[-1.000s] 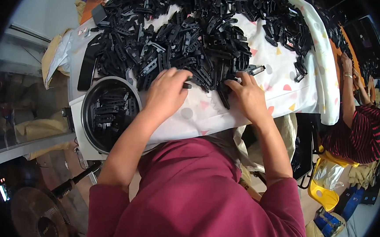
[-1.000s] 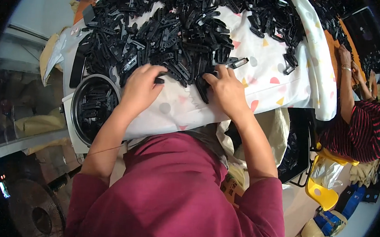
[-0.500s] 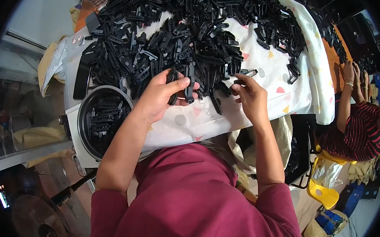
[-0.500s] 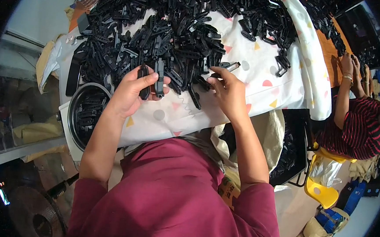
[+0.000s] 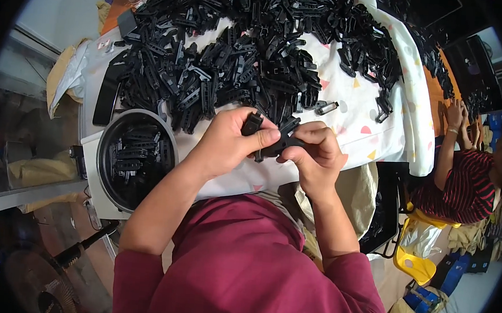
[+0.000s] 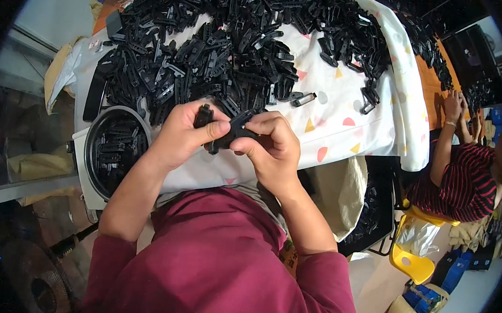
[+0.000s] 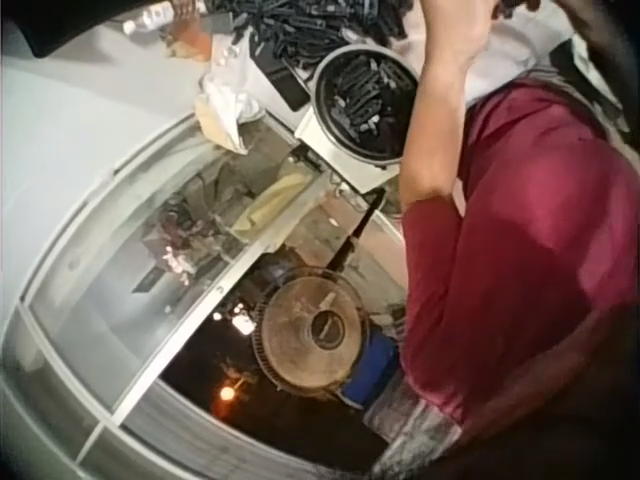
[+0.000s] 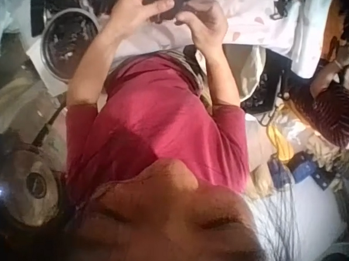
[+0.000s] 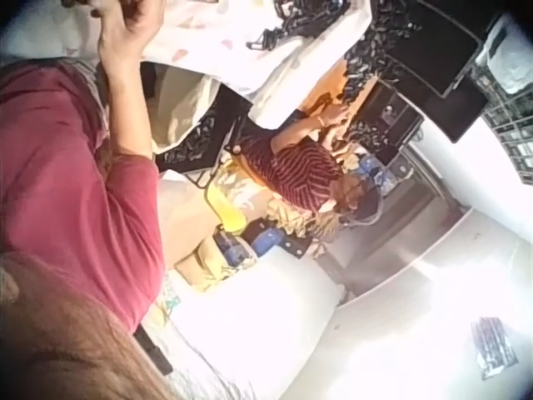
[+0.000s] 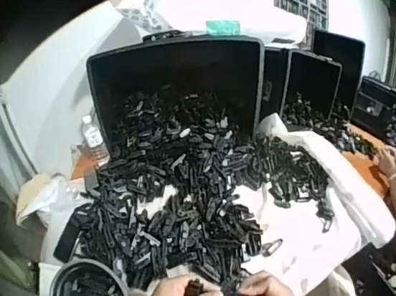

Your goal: Assembling small black plastic components by hand and placing them into a metal bowl.

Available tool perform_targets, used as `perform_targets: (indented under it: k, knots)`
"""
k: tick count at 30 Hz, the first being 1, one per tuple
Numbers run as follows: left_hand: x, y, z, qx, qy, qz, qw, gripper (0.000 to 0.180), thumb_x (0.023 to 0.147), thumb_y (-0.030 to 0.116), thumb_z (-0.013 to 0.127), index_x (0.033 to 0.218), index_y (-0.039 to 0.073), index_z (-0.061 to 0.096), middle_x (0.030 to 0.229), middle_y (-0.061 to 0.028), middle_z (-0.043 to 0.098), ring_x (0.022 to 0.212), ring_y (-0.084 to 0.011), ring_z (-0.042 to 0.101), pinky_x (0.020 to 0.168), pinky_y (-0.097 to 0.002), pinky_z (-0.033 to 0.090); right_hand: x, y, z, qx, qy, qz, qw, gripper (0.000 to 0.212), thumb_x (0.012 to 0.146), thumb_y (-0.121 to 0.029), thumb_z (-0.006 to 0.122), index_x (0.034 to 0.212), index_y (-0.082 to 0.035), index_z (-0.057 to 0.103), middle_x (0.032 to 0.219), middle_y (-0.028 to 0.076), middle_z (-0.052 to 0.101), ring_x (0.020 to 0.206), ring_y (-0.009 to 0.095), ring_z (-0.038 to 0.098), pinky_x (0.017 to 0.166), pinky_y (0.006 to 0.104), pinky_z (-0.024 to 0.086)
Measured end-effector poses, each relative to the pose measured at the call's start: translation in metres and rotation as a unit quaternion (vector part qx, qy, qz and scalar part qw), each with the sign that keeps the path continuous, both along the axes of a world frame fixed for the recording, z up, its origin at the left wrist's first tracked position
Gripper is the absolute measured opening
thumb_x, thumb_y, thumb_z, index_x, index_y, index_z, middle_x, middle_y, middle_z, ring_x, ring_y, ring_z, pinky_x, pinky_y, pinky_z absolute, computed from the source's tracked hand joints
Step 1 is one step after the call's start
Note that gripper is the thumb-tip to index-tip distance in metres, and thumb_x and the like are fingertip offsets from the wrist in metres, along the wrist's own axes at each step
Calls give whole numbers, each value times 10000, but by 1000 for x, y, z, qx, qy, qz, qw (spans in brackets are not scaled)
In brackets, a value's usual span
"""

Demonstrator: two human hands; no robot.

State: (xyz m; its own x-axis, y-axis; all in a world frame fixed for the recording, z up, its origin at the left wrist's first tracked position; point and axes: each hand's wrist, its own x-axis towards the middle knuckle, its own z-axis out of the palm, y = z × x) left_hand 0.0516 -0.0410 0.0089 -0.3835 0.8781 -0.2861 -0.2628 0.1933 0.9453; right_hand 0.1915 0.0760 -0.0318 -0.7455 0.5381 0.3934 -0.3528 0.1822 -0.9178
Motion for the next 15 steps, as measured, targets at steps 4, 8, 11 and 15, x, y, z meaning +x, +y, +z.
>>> perform_targets:
  k: [4,8,11,15]
  knots:
    - [9,1,5,108,212,-9,971,342,734,235,745,940,8,594,678,-23,608,602,-67,560,536,-236,441,1,4,4,84,5,-40,996,314,704,-12,727,907,-4,488,1000,111,499,901,174,543,720,273,481]
    - [13,-10,4,68,408,8,910,351,685,179,749,945,22,574,697,-102,621,638,-220,634,568,-283,460,0,-8,15,-95,-55,-4,994,468,663,-3,757,992,-39,426,1024,109,502,907,166,526,769,285,461]
    - [18,-24,-5,30,326,-40,944,330,693,174,726,950,35,575,689,-111,619,630,-228,622,607,-306,462,12,-20,2,-91,-39,-6,995,477,659,-22,774,958,-55,404,986,94,502,885,152,533,735,268,459]
    - [16,-38,-23,-116,221,-113,962,435,677,160,740,1054,55,549,897,-96,617,806,-179,604,730,-287,468,26,-1,-14,-83,-240,87,963,387,717,-78,740,994,-39,473,936,37,521,843,122,537,740,247,449]
